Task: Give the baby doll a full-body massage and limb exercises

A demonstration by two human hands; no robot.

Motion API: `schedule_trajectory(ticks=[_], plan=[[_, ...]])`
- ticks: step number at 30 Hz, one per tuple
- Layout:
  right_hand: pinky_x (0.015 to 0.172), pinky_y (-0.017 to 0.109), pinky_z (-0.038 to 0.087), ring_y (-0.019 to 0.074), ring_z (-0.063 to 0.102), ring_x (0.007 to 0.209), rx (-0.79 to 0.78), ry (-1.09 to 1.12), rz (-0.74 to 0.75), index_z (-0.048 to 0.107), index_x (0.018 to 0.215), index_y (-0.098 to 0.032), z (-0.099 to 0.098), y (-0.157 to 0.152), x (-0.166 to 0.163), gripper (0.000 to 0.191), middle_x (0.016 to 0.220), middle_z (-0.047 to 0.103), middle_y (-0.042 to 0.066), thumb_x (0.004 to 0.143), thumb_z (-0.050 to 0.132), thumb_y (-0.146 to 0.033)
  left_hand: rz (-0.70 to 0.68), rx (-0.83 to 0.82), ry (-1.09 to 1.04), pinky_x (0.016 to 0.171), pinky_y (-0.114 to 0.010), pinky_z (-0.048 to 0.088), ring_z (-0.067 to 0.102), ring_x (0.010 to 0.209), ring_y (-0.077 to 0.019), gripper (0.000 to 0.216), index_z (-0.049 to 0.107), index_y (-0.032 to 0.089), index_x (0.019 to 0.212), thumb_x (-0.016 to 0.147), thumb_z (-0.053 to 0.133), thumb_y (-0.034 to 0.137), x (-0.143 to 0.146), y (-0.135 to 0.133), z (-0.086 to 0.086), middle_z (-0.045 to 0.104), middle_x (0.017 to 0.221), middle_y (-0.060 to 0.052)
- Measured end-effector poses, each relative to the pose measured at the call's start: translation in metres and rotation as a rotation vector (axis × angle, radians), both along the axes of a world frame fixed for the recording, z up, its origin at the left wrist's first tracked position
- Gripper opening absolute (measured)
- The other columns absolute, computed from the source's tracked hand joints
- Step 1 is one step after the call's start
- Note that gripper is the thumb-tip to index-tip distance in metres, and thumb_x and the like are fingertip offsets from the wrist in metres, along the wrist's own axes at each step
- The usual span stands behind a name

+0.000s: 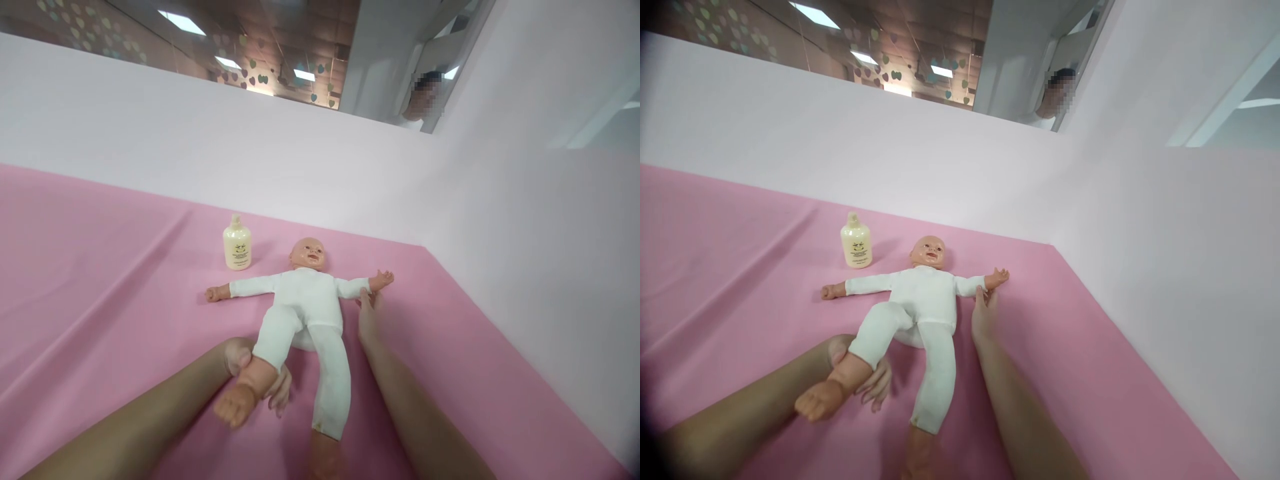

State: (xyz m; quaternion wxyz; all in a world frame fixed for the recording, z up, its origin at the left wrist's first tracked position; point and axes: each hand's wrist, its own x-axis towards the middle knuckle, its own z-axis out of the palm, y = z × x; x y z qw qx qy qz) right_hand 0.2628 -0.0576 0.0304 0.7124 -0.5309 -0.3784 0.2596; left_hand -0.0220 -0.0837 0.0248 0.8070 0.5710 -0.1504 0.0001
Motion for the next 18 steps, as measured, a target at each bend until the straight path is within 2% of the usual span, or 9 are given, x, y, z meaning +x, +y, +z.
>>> schedule_trajectory(ticks=[2,5,9,14,18], plan=[[0.098,0.046,0.055,0.0290,0.064,0.119,0.037,-0.057,0.029,0.052,0.136,-0.023,0.003,-0.001,-0.003,0.065,0.134,0.063,0.012,0.081,0.069,-0.053,0.148,-0.107,-0.024,0.081,-0.050,0.055,0.060,0.075,-0.0296,0.073,0.060,0.021,0.059,0.050,0.059,0.094,-0.003,0.002,-0.008,0.052,0.061,-0.007],[0.094,0.044,0.056,0.0273,0.067,0.110,0.070,-0.142,0.088,0.056,0.131,-0.022,0.007,-0.005,-0.009,0.057,0.124,0.067,0.010,0.083,0.068,-0.049,0.282,-0.276,0.021,0.081,-0.049,0.054,0.054,0.072,-0.0238,0.073,0.050,0.022,0.052,0.054,0.052,0.095,-0.006,0.006,-0.006,0.044,0.059,-0.003],[0.096,0.044,0.055,0.0247,0.066,0.107,0.064,-0.304,0.123,0.059,0.131,-0.023,0.009,-0.013,-0.015,0.052,0.130,0.066,0.010,0.083,0.069,-0.042,0.493,-0.426,0.079,0.083,-0.045,0.049,0.054,0.079,-0.0227,0.064,0.048,0.020,0.057,0.074,0.043,0.081,-0.008,0.006,0.008,0.050,0.069,-0.003],[0.107,0.048,0.049,0.0255,0.063,0.114,0.177,-0.619,0.172,0.070,0.122,-0.029,0.009,-0.021,-0.020,0.038,0.123,0.069,0.007,0.084,0.072,-0.035,0.548,-0.482,0.067,0.086,-0.043,0.049,0.057,0.084,-0.0245,0.055,0.057,0.017,0.068,0.078,0.054,0.071,-0.005,0.006,0.005,0.059,0.079,-0.007],[0.108,0.047,0.048,0.0253,0.061,0.117,0.213,-0.793,0.207,0.072,0.122,-0.034,0.009,-0.022,-0.025,0.034,0.120,0.070,0.005,0.089,0.066,-0.028,0.589,-0.521,0.074,0.091,-0.044,0.048,0.059,0.086,-0.0238,0.051,0.063,0.017,0.074,0.084,0.053,0.066,-0.002,0.009,-0.002,0.061,0.086,-0.008]])
